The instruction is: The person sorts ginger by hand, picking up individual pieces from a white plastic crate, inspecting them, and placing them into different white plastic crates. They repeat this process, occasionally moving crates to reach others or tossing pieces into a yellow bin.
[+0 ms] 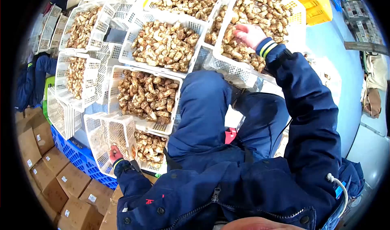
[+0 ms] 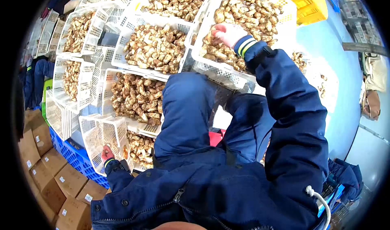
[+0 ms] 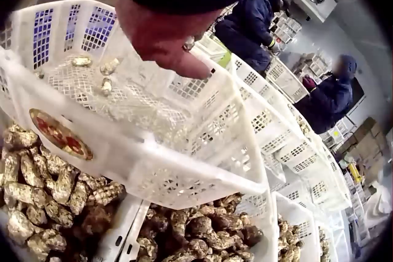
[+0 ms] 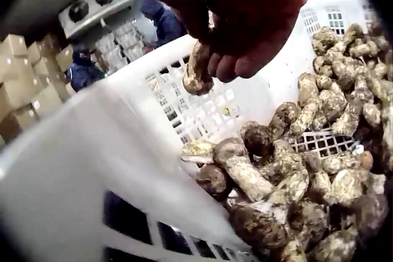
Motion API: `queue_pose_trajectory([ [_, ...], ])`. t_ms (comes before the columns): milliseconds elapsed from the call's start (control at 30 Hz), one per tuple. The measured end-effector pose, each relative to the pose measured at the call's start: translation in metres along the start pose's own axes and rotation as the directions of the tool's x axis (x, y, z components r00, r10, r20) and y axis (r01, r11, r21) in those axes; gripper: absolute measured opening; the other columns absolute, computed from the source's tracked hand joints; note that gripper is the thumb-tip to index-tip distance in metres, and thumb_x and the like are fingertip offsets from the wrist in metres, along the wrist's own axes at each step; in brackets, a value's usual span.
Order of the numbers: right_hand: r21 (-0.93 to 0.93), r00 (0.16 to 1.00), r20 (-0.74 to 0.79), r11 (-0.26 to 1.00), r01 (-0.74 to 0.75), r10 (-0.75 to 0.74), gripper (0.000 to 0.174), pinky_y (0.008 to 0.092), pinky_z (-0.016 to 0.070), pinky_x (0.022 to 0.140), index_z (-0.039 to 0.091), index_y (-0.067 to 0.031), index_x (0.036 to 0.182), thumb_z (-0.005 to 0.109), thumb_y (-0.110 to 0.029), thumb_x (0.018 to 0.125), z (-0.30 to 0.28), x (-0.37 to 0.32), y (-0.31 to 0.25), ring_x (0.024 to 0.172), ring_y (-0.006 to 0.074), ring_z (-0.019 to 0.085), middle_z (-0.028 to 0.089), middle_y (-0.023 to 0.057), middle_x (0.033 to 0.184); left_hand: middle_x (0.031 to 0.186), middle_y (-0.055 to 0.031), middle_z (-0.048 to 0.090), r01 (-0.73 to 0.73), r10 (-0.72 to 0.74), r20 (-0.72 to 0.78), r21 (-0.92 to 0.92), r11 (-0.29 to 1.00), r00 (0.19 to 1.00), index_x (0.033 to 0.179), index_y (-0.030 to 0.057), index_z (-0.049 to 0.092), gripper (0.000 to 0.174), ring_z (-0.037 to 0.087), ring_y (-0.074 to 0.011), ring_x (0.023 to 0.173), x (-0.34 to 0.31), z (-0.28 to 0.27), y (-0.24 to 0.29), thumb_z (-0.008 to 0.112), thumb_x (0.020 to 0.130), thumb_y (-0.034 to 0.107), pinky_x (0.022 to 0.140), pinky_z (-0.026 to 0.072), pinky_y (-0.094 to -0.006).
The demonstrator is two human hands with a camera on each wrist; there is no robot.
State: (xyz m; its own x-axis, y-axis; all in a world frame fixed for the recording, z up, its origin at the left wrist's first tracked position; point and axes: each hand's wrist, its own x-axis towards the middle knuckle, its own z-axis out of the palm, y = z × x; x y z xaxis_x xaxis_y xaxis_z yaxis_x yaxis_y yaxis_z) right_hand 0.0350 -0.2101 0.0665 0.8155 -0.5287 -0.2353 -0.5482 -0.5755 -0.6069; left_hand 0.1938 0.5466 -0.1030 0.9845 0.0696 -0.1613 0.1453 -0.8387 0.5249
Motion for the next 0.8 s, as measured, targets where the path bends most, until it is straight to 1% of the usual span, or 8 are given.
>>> queue_pose_trajectory([
  [67, 0.684, 0.976, 0.205, 0.704, -0.193, 0.069, 0.018, 0.0272, 0.0493, 0.069, 0.053, -0.0026, 0.093, 0.049, -0.020, 0.087, -0.012, -0.010, 0.017, 0.076, 0.0172, 0.062, 0.063, 0.0133, 0.087, 0.069, -0.0061, 0.062, -0.169, 0.197, -0.059, 0.320, 0.932, 0.979, 0.085, -0.0005, 0.059, 0.018, 0.058, -0.0149, 0.063, 0.038, 0.001, -0.062, 0.051, 0.085, 0.015, 0.059, 0.0477, -0.0278],
  [100, 0.750, 0.978, 0.199, 0.634, -0.189, 0.057, 0.019, 0.0279, 0.0496, 0.070, 0.052, -0.0023, 0.093, 0.049, -0.020, 0.087, -0.021, -0.024, 0.013, 0.076, 0.0180, 0.062, 0.063, 0.0146, 0.089, 0.087, -0.0096, 0.059, 0.199, -0.255, -0.128, -0.338, 0.920, 0.958, 0.095, 0.0014, 0.056, 0.022, 0.056, -0.0201, 0.079, 0.038, 0.006, -0.039, 0.055, 0.083, 0.019, 0.069, 0.0461, -0.0343],
  [133, 0.810, 0.981, 0.191, 0.557, -0.183, 0.045, 0.019, 0.0286, 0.0499, 0.070, 0.052, -0.0020, 0.093, 0.049, -0.020, 0.087, -0.028, -0.038, 0.007, 0.077, 0.0189, 0.062, 0.062, 0.0159, 0.091, 0.104, -0.0131, 0.056, 0.414, -0.611, 0.107, -0.824, 0.387, 0.784, 0.104, 0.0033, 0.053, 0.032, 0.053, -0.0253, 0.095, 0.041, 0.009, -0.015, 0.059, 0.080, 0.023, 0.079, 0.0445, -0.0408],
  [233, 0.864, 0.996, 0.050, 0.503, -0.009, -0.069, 0.027, 0.0315, 0.0488, 0.075, 0.051, -0.0003, 0.098, 0.049, -0.025, 0.086, -0.035, -0.079, -0.003, 0.081, 0.0211, 0.061, 0.061, 0.0152, 0.091, 0.110, -0.0127, 0.054, 0.271, -0.415, 0.014, -0.778, 0.566, 0.910, 0.108, 0.0040, 0.051, 0.034, 0.051, -0.0259, 0.099, 0.027, 0.006, 0.130, 0.059, 0.081, 0.023, 0.086, 0.0405, -0.0435],
  [300, 0.865, 0.995, -0.016, 0.498, 0.061, -0.094, 0.036, 0.0309, 0.0463, 0.078, 0.049, 0.0015, 0.108, 0.051, -0.027, 0.085, -0.038, -0.105, -0.023, 0.084, 0.0198, 0.060, 0.059, 0.0086, 0.091, 0.121, -0.0141, 0.049, 0.196, 0.188, 0.247, -0.947, 0.253, 0.951, 0.116, 0.0055, 0.049, 0.039, 0.046, -0.0266, 0.109, 0.036, 0.030, 0.189, 0.054, 0.085, 0.027, 0.097, 0.0326, -0.0426],
  [367, 0.868, 0.986, -0.110, 0.471, 0.157, -0.126, 0.038, 0.0267, 0.0460, 0.077, 0.048, 0.0032, 0.112, 0.051, -0.021, 0.083, -0.033, -0.126, -0.035, 0.088, 0.0157, 0.057, 0.057, 0.0077, 0.096, 0.126, -0.0166, 0.044, 0.277, 0.403, 0.459, -0.858, 0.433, 0.791, 0.124, 0.0067, 0.043, 0.046, 0.035, -0.0290, 0.123, -0.047, 0.040, 0.371, 0.048, 0.087, 0.034, 0.103, 0.0246, -0.0428],
  [533, 0.564, 0.950, -0.226, 0.767, 0.306, -0.213, 0.037, 0.0287, 0.0369, 0.092, 0.044, 0.0005, 0.120, 0.049, -0.014, 0.087, -0.031, -0.181, -0.056, 0.105, 0.0167, 0.048, 0.051, 0.0078, 0.112, 0.117, -0.0213, 0.049, 0.696, 0.701, 0.711, -0.530, 0.484, 0.054, 0.126, 0.0032, 0.034, 0.054, 0.053, -0.0309, 0.098, -0.185, 0.101, 0.514, 0.048, 0.086, 0.038, 0.080, 0.0445, -0.0392],
  [800, -0.134, 0.849, -0.383, 0.931, 0.340, -0.365, 0.057, 0.0343, 0.0403, 0.089, 0.044, -0.0049, 0.122, 0.061, -0.003, 0.068, -0.033, -0.217, -0.042, 0.104, 0.0309, 0.050, 0.053, 0.0157, 0.111, 0.094, -0.0062, 0.054, 0.462, 0.841, 0.503, -0.805, 0.371, 0.201, 0.121, -0.0033, 0.041, 0.045, 0.050, -0.0119, 0.082, -0.254, 0.106, 0.546, 0.055, 0.078, 0.001, 0.073, 0.0408, -0.0225],
])
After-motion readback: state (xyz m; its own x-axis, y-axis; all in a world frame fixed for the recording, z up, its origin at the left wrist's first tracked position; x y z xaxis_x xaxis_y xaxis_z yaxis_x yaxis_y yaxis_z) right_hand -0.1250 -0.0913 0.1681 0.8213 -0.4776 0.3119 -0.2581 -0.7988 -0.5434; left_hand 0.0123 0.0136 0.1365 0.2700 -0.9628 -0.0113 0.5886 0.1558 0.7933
